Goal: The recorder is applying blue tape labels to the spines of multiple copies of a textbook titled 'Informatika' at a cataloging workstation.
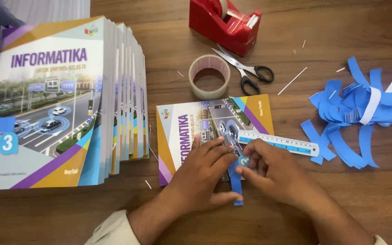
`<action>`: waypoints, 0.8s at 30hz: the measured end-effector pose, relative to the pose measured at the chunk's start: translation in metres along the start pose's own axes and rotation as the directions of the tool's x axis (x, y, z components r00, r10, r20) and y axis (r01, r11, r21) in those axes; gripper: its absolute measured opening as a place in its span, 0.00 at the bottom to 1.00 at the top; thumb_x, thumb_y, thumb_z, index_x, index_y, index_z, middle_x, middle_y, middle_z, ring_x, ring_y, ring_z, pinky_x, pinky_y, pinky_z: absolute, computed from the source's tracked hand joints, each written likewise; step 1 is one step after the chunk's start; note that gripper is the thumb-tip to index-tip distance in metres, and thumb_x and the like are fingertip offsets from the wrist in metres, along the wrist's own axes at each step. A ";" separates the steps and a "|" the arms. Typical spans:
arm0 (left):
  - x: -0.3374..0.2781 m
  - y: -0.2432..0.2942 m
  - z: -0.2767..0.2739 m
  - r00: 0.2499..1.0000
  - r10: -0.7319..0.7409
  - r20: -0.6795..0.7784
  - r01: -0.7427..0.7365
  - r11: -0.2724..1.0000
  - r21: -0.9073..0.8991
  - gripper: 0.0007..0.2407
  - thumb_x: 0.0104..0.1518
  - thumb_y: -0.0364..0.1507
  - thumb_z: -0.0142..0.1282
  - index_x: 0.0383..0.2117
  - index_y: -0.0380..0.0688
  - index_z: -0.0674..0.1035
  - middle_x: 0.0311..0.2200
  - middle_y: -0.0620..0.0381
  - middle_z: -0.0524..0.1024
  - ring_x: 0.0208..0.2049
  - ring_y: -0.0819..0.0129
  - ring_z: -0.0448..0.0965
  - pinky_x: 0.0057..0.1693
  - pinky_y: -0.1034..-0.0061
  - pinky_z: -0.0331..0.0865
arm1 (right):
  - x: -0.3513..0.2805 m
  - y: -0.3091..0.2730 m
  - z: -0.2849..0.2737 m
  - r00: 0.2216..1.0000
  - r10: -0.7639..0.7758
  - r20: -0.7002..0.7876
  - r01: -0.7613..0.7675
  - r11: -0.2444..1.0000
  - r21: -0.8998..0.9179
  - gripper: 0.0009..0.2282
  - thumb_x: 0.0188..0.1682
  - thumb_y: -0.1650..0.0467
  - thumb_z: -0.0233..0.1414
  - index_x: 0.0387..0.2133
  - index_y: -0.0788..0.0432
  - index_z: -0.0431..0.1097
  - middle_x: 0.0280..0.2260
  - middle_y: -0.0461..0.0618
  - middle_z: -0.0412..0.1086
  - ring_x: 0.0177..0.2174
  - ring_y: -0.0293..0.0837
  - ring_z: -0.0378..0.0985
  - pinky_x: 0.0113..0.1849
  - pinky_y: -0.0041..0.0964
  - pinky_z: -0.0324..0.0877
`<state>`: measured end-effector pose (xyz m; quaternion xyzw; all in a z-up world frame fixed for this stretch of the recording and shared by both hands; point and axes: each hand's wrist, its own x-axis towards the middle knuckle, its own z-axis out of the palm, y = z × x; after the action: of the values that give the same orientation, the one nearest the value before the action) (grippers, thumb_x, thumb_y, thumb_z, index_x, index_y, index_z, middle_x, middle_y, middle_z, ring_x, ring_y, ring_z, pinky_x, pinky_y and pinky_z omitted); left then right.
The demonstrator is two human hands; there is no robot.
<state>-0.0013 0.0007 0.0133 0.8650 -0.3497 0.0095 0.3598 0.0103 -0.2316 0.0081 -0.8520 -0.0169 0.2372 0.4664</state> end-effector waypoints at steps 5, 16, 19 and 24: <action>0.003 -0.005 -0.003 0.995 -0.038 -0.091 0.040 0.999 0.012 0.19 0.52 0.38 0.63 0.46 0.39 0.77 0.49 0.50 0.76 0.56 0.54 0.72 0.65 0.49 0.55 | -0.003 0.003 -0.013 0.979 -0.190 -0.073 0.190 0.982 -0.004 0.09 0.40 0.70 0.65 0.33 0.56 0.78 0.19 0.41 0.72 0.17 0.34 0.67 0.20 0.28 0.62; 0.003 -0.032 -0.010 0.975 -0.117 -0.190 0.144 0.980 0.139 0.02 0.49 0.26 0.61 0.23 0.44 0.79 0.41 0.54 0.79 0.45 0.60 0.75 0.55 0.60 0.67 | 0.029 0.041 -0.047 0.804 -0.568 -0.175 0.408 0.742 -0.532 0.08 0.42 0.73 0.58 0.35 0.55 0.80 0.37 0.48 0.76 0.31 0.46 0.76 0.30 0.38 0.70; -0.001 -0.065 -0.016 0.955 -0.119 -0.272 0.205 0.928 0.313 0.05 0.50 0.33 0.61 0.31 0.51 0.82 0.37 0.56 0.79 0.46 0.56 0.81 0.53 0.59 0.69 | 0.050 0.061 -0.053 0.687 -0.684 -0.244 0.326 0.591 -0.738 0.06 0.45 0.67 0.57 0.35 0.50 0.78 0.32 0.51 0.74 0.37 0.55 0.79 0.39 0.45 0.75; 0.000 -0.074 -0.020 0.905 -0.180 -0.386 0.294 0.920 0.260 0.14 0.49 0.23 0.56 0.43 0.46 0.79 0.40 0.52 0.77 0.46 0.51 0.79 0.53 0.59 0.70 | 0.077 0.030 -0.047 0.596 -0.749 -0.290 0.300 0.542 -0.785 0.12 0.45 0.64 0.59 0.41 0.50 0.76 0.35 0.51 0.73 0.40 0.54 0.78 0.42 0.47 0.75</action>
<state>0.0487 0.0505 -0.0177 0.9312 -0.1642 0.1759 0.2739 0.0926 -0.2660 -0.0252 -0.9336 -0.2235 -0.2297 0.1603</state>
